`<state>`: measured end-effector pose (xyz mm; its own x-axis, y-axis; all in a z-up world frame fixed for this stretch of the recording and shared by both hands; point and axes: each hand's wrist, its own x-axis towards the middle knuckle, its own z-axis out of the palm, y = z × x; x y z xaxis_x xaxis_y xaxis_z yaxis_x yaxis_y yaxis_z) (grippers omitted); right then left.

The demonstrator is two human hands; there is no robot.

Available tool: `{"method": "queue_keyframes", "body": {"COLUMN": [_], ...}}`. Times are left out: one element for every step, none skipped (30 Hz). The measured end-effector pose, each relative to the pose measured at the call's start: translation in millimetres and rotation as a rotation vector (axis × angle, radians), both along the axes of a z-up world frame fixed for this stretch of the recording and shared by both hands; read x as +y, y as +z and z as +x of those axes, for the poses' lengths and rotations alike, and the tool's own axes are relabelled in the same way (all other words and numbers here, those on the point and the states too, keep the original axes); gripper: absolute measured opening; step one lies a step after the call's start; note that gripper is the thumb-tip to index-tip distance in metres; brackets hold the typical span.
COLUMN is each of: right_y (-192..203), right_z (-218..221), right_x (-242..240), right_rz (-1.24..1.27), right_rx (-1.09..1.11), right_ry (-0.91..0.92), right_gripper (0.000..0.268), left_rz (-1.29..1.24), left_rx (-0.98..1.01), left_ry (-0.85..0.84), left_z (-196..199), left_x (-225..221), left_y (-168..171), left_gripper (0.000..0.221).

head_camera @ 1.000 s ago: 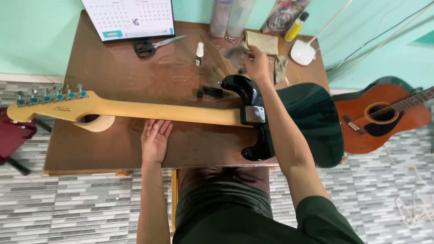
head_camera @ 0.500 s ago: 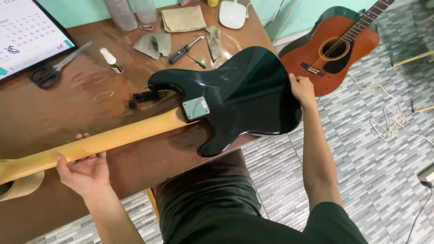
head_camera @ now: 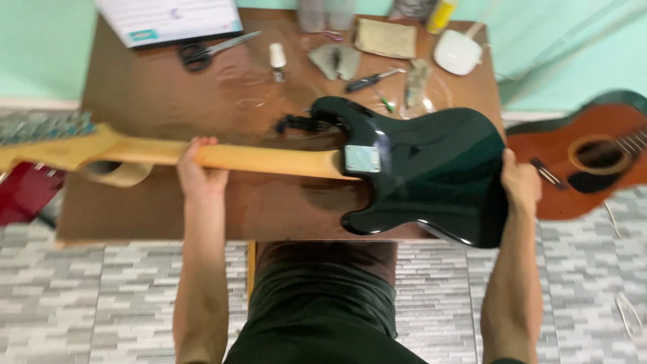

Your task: Polishing the body of an electric guitar using a cloth and cleaning solution on a workbench.

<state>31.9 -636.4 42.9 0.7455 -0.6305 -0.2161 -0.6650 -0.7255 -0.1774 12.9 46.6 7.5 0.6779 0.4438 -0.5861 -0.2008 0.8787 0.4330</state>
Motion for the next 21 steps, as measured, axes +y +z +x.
{"method": "queue_keyframes", "body": {"right_y": [-4.6,-11.5,-18.6,-19.9,-21.2,-19.3,-18.9,-17.2,-15.8,-10.6,-5.5,-0.4,5.8,12.1,18.4,47.2,75.5,102.5,113.5,124.4,135.4], "right_z": [-6.4,-3.7,0.5,-1.2,-0.9,-5.4,2.9,-1.2,-3.9,-5.1,-5.6,-9.0,-9.8,-11.7,-13.1,-23.9,-33.9,-45.4,-48.3,-51.7,-55.0], "right_x": [-8.5,-13.9,-19.1,-18.8,-20.2,-29.1,-24.9,-27.8,-31.9,-34.7,-38.1,-42.9,-46.2,-50.1,-54.6,-30.0,-5.5,20.4,25.6,29.7,33.4], "right_rz": [0.005,-0.036,-0.077,-0.073,-0.034,0.004,0.006,-0.037,-0.079,-0.085,-0.089,-0.093,-0.099,-0.041,0.019,0.010,0.184,0.357,0.348,0.431,0.514], "right_rx": [0.003,0.014,0.022,0.020,-0.032,-0.087,-0.093,-0.147,-0.202,-0.204,-0.262,-0.321,-0.324,-0.406,-0.487,-0.489,-0.705,-0.914,-0.915,-0.972,-1.029], "right_ry": [0.041,0.092,0.143,0.200,0.151,0.083,0.122,0.101,0.081,0.086,0.101,0.110,0.109,0.038,-0.032,-0.042,0.194,0.432,0.421,0.357,0.293], "right_gripper": [0.097,0.100,0.104,0.104,0.102,0.101,0.101,0.096,0.090,0.090,0.091,0.091,0.091,0.090,0.091,0.091,0.066,0.055,0.055,0.056,0.057], "left_rz": [0.005,0.046,0.089,0.095,0.052,0.005,0.007,-0.012,-0.031,-0.037,-0.041,-0.045,-0.051,-0.056,-0.061,-0.068,-0.068,-0.066,-0.070,-0.094,-0.117], "left_rx": [0.003,-0.039,-0.080,-0.077,-0.090,-0.112,-0.117,-0.084,-0.052,-0.054,-0.068,-0.083,-0.087,-0.098,-0.109,-0.111,-0.154,-0.195,-0.195,-0.191,-0.186], "left_ry": [0.041,0.028,0.014,0.070,0.061,0.034,0.072,0.053,0.033,0.037,0.034,0.025,0.023,0.026,0.030,0.019,0.030,0.038,0.025,0.039,0.054], "left_z": [6.0,9.9,14.5,8.8,5.6,10.0,-1.2,-9.5,-16.5,-19.2,-21.3,-22.0,-24.6,-25.4,-25.9,-25.7,-25.2,-25.1,-21.6,-16.3,-11.1], "left_x": [-3.6,-1.6,2.8,-0.3,-3.4,-12.3,-12.8,-19.8,-27.9,-29.4,-31.6,-34.9,-36.6,-38.7,-41.4,-42.2,-43.3,-43.6,-41.7,-41.0,-40.9], "left_y": [-8.1,-15.5,-23.2,-8.2,6.8,22.3,49.5,75.2,100.6,107.9,115.1,122.7,129.6,137.3,144.9,154.3,163.6,173.7,179.5,185.2,191.0], "left_gripper": [0.011,0.010,0.012,0.012,0.009,0.010,0.010,0.009,0.010,0.010,0.010,0.011,0.011,0.009,0.009,0.009,0.017,0.029,0.029,0.034,0.040]}}
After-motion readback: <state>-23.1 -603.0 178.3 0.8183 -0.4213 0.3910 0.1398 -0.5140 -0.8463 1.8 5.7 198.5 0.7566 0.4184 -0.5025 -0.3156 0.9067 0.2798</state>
